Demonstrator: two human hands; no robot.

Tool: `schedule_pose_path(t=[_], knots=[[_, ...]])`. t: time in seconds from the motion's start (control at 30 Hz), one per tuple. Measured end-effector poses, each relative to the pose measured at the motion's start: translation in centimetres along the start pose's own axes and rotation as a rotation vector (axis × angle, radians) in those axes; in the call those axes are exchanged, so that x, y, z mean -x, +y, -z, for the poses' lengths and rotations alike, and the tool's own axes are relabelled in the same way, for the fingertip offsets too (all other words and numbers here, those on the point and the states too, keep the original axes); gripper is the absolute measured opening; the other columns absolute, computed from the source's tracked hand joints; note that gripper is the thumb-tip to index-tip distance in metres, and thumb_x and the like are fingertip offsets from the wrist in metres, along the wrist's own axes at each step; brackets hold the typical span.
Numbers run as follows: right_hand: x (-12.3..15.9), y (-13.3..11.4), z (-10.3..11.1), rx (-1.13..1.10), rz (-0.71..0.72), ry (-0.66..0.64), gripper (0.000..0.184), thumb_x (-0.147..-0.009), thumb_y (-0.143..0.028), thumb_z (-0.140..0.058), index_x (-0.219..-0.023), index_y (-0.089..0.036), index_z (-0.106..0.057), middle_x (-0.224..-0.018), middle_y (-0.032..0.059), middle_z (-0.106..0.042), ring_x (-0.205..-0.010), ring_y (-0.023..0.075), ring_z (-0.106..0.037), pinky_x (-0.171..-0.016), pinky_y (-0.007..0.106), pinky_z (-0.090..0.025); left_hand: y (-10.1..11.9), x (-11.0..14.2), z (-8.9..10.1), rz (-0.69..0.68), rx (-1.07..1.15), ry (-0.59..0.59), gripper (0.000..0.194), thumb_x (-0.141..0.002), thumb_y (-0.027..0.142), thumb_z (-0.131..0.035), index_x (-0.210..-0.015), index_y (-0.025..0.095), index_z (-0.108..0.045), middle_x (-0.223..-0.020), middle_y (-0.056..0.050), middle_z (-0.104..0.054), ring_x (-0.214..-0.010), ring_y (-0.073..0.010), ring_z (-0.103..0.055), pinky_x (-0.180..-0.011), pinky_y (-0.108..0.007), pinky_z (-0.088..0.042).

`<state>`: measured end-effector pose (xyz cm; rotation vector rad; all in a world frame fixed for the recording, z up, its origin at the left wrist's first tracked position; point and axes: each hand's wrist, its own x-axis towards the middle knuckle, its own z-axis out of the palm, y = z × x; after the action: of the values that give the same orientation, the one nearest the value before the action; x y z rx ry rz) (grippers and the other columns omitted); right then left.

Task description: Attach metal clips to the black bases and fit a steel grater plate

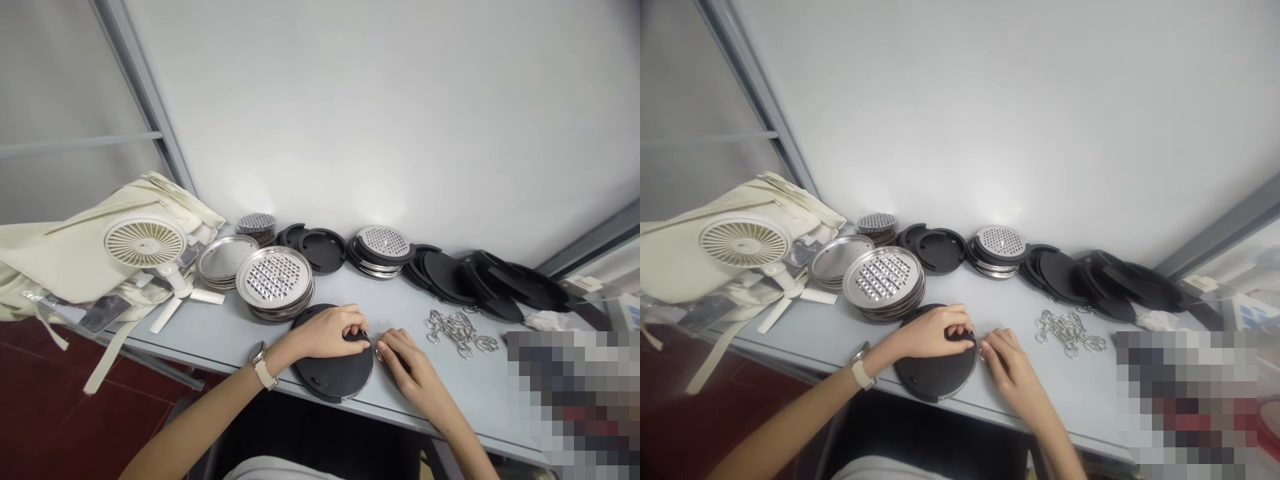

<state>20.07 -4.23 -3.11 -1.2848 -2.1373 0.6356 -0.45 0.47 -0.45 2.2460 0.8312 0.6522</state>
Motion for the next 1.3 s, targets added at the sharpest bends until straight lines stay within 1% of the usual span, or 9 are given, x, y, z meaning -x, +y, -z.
schedule_pose_path(t=[0.17, 0.3, 0.4, 0.5, 0.67, 0.93, 1.03, 1.2, 1.3], knots=[[0.26, 0.57, 0.11, -0.029, -0.04, 0.047, 0.031, -0.099, -0.031, -0.031, -0.072, -0.023, -0.043, -0.07, 0.0008, -0.05, -0.072, 0.0203, -0.048, -0.072, 0.034, -0.04, 0.07, 0.06, 0.07, -0.023, -0.018, -0.026, 0.01, -0.081, 0.024, -0.061, -0.089, 0.018, -0.059, -0.084, 0.001, -0.05, -0.067, -0.0096, -0.05, -0.065, -0.022, -0.041], [0.14, 0.46, 0.01, -0.035, -0.046, 0.004, 0.031, -0.1, -0.033, -0.031, -0.072, -0.023, -0.043, -0.07, 0.0002, -0.05, -0.071, 0.0196, -0.049, -0.071, 0.033, -0.04, 0.41, 0.09, 0.15, -0.015, -0.065, -0.02, 0.013, -0.079, 0.024, -0.062, -0.089, 0.019, -0.055, -0.083, 0.001, -0.05, -0.068, -0.0105, -0.048, -0.063, -0.022, -0.039], [-0.04, 0.26, -0.31, -0.009, -0.048, -0.035, 0.033, -0.1, -0.034, -0.03, -0.07, -0.023, -0.04, -0.067, -0.0005, -0.048, -0.071, 0.0195, -0.048, -0.071, 0.033, -0.041, 0.62, 0.08, 0.17, -0.012, -0.085, -0.015, 0.016, -0.079, 0.024, -0.062, -0.09, 0.02, -0.052, -0.083, 0.002, -0.05, -0.069, -0.0111, -0.048, -0.063, -0.023, -0.038], [-0.16, 0.23, -0.6, 0.014, -0.04, -0.055, 0.034, -0.1, -0.034, -0.03, -0.069, -0.022, -0.039, -0.068, -0.0002, -0.049, -0.072, 0.0197, -0.049, -0.075, 0.035, -0.041, 0.72, 0.08, 0.18, -0.014, -0.11, -0.01, 0.016, -0.08, 0.024, -0.062, -0.091, 0.02, -0.051, -0.084, 0.002, -0.051, -0.069, -0.0114, -0.048, -0.064, -0.023, -0.038], [-0.17, 0.27, -0.57, 0.01, -0.041, -0.069, 0.035, -0.1, -0.034, -0.031, -0.069, -0.022, -0.041, -0.069, 0.0003, -0.05, -0.074, 0.0198, -0.05, -0.073, 0.035, -0.042, 0.69, 0.07, 0.18, -0.004, -0.124, -0.019, 0.013, -0.08, 0.025, -0.061, -0.087, 0.02, -0.051, -0.084, 0.002, -0.051, -0.068, -0.0111, -0.048, -0.063, -0.024, -0.037], [-0.02, 0.19, -0.38, -0.008, -0.043, -0.068, 0.035, -0.1, -0.032, -0.032, -0.068, -0.022, -0.04, -0.068, -0.0002, -0.05, -0.073, 0.0188, -0.049, -0.072, 0.034, -0.042, 0.75, 0.0, 0.07, 0.033, -0.123, -0.02, 0.013, -0.08, 0.026, -0.061, -0.089, 0.02, -0.054, -0.086, 0.001, -0.052, -0.07, -0.0118, -0.05, -0.065, -0.025, -0.04], [-0.01, 0.17, -0.36, -0.001, -0.044, -0.072, 0.035, -0.1, -0.032, -0.032, -0.068, -0.022, -0.04, -0.069, -0.0002, -0.051, -0.072, 0.0189, -0.049, -0.071, 0.034, -0.041, 0.69, 0.01, 0.07, 0.024, -0.119, -0.02, 0.013, -0.081, 0.026, -0.06, -0.09, 0.02, -0.055, -0.086, 0.001, -0.052, -0.07, -0.0116, -0.05, -0.066, -0.024, -0.04], [0.04, 0.26, -0.42, -0.003, -0.042, -0.072, 0.033, -0.1, -0.032, -0.031, -0.07, -0.022, -0.041, -0.07, -0.0005, -0.051, -0.073, 0.0189, -0.049, -0.076, 0.036, -0.041, 0.47, 0.03, 0.03, 0.004, -0.11, -0.021, 0.013, -0.081, 0.026, -0.06, -0.09, 0.019, -0.055, -0.086, 0.001, -0.052, -0.07, -0.0111, -0.05, -0.065, -0.024, -0.04], [0.06, 0.31, -0.44, -0.002, -0.044, -0.059, 0.034, -0.1, -0.033, -0.033, -0.069, -0.022, -0.042, -0.069, 0.0001, -0.052, -0.073, 0.0192, -0.05, -0.073, 0.035, -0.043, 0.42, 0.03, 0.01, 0.004, -0.102, -0.026, 0.013, -0.081, 0.026, -0.06, -0.091, 0.019, -0.056, -0.086, 0.001, -0.052, -0.07, -0.0115, -0.051, -0.066, -0.024, -0.041]])
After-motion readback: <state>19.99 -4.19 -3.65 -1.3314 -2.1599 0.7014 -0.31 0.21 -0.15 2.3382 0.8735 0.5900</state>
